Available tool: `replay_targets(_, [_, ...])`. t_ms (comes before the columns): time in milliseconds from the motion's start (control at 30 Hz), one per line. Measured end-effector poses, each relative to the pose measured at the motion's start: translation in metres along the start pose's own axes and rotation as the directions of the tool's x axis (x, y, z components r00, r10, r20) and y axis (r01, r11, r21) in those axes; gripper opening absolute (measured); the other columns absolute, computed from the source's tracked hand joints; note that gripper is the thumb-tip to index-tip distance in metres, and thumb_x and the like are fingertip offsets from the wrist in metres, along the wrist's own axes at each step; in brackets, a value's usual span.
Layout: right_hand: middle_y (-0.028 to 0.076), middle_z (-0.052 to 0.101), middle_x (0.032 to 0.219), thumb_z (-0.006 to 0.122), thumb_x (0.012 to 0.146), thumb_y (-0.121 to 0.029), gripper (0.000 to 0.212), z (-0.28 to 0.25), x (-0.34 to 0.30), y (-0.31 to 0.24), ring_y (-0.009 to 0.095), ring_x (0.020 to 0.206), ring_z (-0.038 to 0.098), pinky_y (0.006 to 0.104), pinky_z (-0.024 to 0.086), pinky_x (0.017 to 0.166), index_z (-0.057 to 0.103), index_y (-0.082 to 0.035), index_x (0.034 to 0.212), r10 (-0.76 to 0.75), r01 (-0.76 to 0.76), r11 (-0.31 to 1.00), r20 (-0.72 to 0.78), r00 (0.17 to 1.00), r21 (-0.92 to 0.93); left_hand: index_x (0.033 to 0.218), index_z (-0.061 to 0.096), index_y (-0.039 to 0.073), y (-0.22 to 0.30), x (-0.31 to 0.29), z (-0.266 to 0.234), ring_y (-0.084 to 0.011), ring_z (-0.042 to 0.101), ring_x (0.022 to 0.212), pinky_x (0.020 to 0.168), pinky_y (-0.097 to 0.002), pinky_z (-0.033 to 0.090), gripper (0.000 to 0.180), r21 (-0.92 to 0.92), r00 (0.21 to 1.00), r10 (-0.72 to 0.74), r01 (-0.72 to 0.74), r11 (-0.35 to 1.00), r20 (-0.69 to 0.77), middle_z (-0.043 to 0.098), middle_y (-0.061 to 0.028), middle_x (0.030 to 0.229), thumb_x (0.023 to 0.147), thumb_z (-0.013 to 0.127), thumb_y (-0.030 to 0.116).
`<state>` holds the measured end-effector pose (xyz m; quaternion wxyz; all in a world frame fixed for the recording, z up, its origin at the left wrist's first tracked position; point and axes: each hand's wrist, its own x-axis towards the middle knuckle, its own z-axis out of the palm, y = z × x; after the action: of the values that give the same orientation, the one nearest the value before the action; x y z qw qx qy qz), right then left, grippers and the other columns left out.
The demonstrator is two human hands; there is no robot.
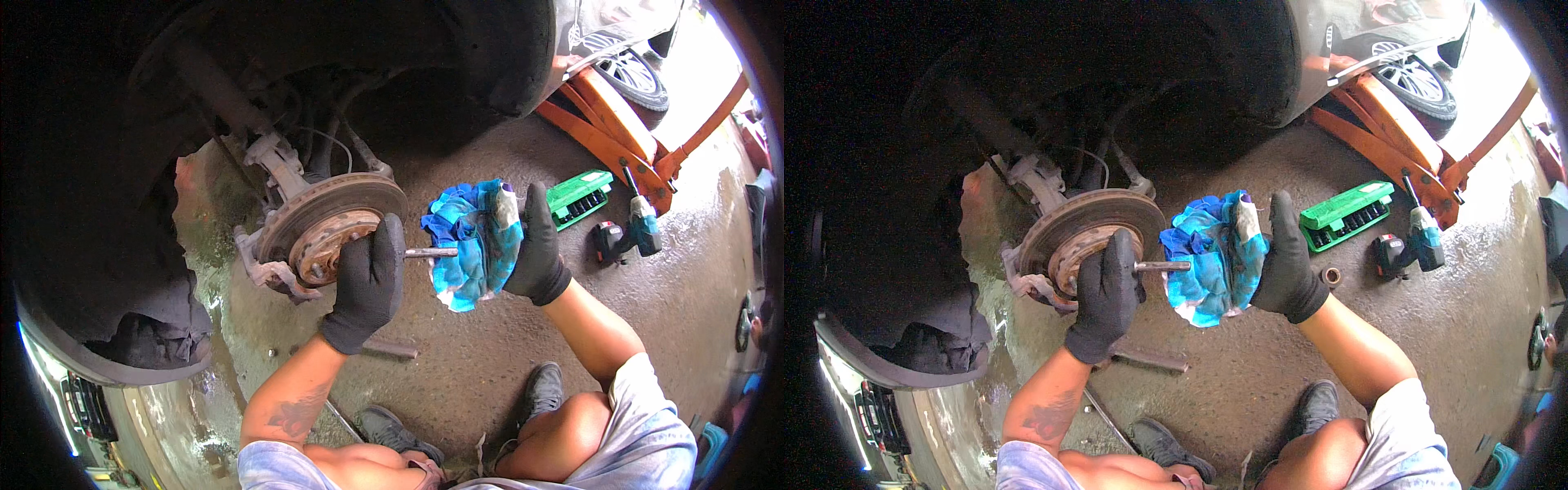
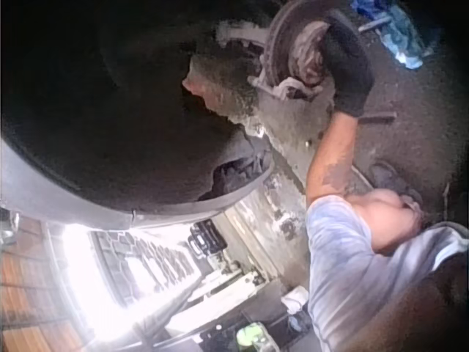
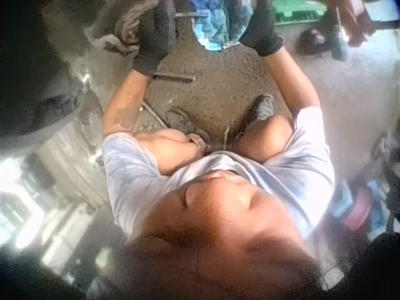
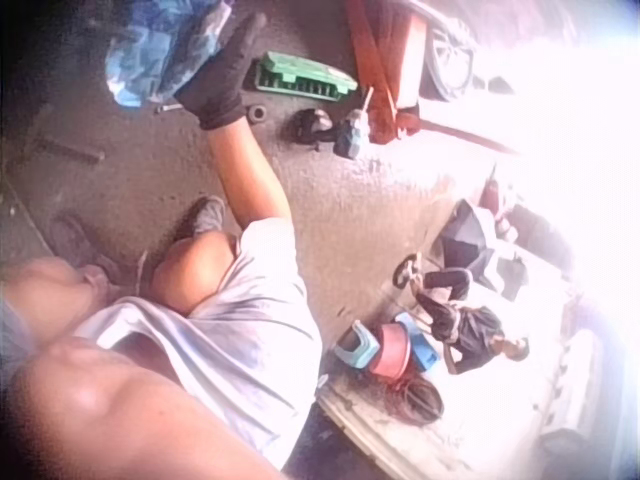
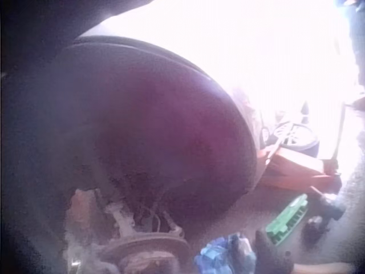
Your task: The person sits on the floor and cleans a metal bolt with a cloth. They then apply thread seal tape to the bolt's threads and insert it into the car's brake assembly. The person repeats this process with a second bolt, cleaning it and wrapping it with tape before installation.
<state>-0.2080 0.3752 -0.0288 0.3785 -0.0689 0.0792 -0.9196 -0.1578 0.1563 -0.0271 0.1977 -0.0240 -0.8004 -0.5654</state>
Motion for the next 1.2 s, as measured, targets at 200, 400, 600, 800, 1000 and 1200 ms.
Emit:
replay_targets(200, [0.017, 0.059, 0.131, 0.047, 0.092, -0.068, 0.077, -0.004, -0.005, -0.004, 0.032, 0.117, 0.060, 0.0430, 0.046, 0.101, 0.048, -0.006, 0.138, -0.020, -0.076, 0.891, -0.205, 0.979, -0.448, 0.105, 0.060, 0.002, 0.021, 0.010, -0.006, -0.0163, 0.055, 0.058, 0.051, -0.0322, 0.043, 0.034, 0.137, 0.917, -0.293, 0.264, 0.955, 0.270, 0.055, -0.0074, 0.069, 0.103, 0.050, 0.034])
replay_targets(400, [0.015, 0.069, 0.100, 0.067, 0.085, -0.029, 0.039, 0.032, -0.012, 0.019, 0.033, 0.084, 0.068, 0.0389, 0.054, 0.071, 0.062, -0.005, 0.116, -0.111, 0.259, -0.664, 0.435, 0.894, -0.701, 0.093, 0.054, -0.003, 0.032, 0.011, 0.003, -0.0247, 0.057, 0.059, 0.055, -0.0415, 0.045, 0.038, 0.213, 0.762, -0.432, 0.376, 0.902, 0.482, 0.047, -0.0121, 0.061, 0.105, 0.046, 0.033])
replay_targets(600, [0.012, 0.063, 0.082, 0.071, 0.077, -0.023, 0.035, 0.004, 0.000, 0.022, 0.033, 0.073, 0.065, 0.0440, 0.050, 0.063, 0.061, -0.009, 0.107, 0.058, 0.298, -0.757, 0.394, 0.917, -0.582, 0.083, 0.056, -0.002, -0.008, -0.012, -0.001, -0.0328, 0.058, 0.050, 0.048, -0.0464, 0.043, 0.030, 0.431, 0.861, 0.133, -0.373, 0.822, 0.492, 0.055, -0.0184, 0.064, 0.097, 0.053, 0.025])
replay_targets(800, [0.013, 0.069, 0.085, 0.062, 0.094, -0.032, 0.028, 0.010, -0.018, -0.011, 0.026, 0.075, 0.068, 0.0374, 0.051, 0.067, 0.063, -0.004, 0.099, 0.438, 0.155, -0.022, 0.130, 0.890, -0.988, 0.072, 0.059, 0.007, 0.037, -0.017, -0.007, -0.0293, 0.056, 0.058, 0.052, -0.0445, 0.042, 0.016, 0.396, 0.741, 0.250, -0.574, 0.717, 0.623, 0.055, -0.0152, 0.069, 0.079, 0.064, 0.020])
replay_targets(1000, [0.002, 0.062, 0.081, 0.063, 0.097, -0.033, 0.032, 0.007, -0.020, -0.025, 0.009, 0.077, 0.053, 0.0321, 0.049, 0.066, 0.062, -0.001, 0.101, 0.731, -0.219, 0.127, -0.058, 0.680, -0.967, 0.066, 0.058, 0.011, 0.038, -0.020, -0.011, -0.0297, 0.054, 0.057, 0.053, -0.0429, 0.041, 0.014, 0.202, 0.506, 0.567, -0.835, 0.513, 0.650, 0.053, -0.0098, 0.065, 0.070, 0.065, 0.022])
replay_targets(1200, [0.007, 0.067, 0.086, 0.069, 0.092, -0.032, 0.035, 0.000, -0.042, -0.073, 0.009, 0.080, 0.061, 0.0301, 0.052, 0.070, 0.065, 0.000, 0.105, 0.419, -0.329, -0.196, -0.382, 0.824, -0.924, 0.066, 0.058, 0.009, 0.024, -0.004, -0.036, -0.0321, 0.054, 0.052, 0.050, -0.0435, 0.040, 0.022, 0.334, 0.745, 0.452, -0.640, 0.692, 0.491, 0.052, -0.0119, 0.059, 0.084, 0.060, 0.019])
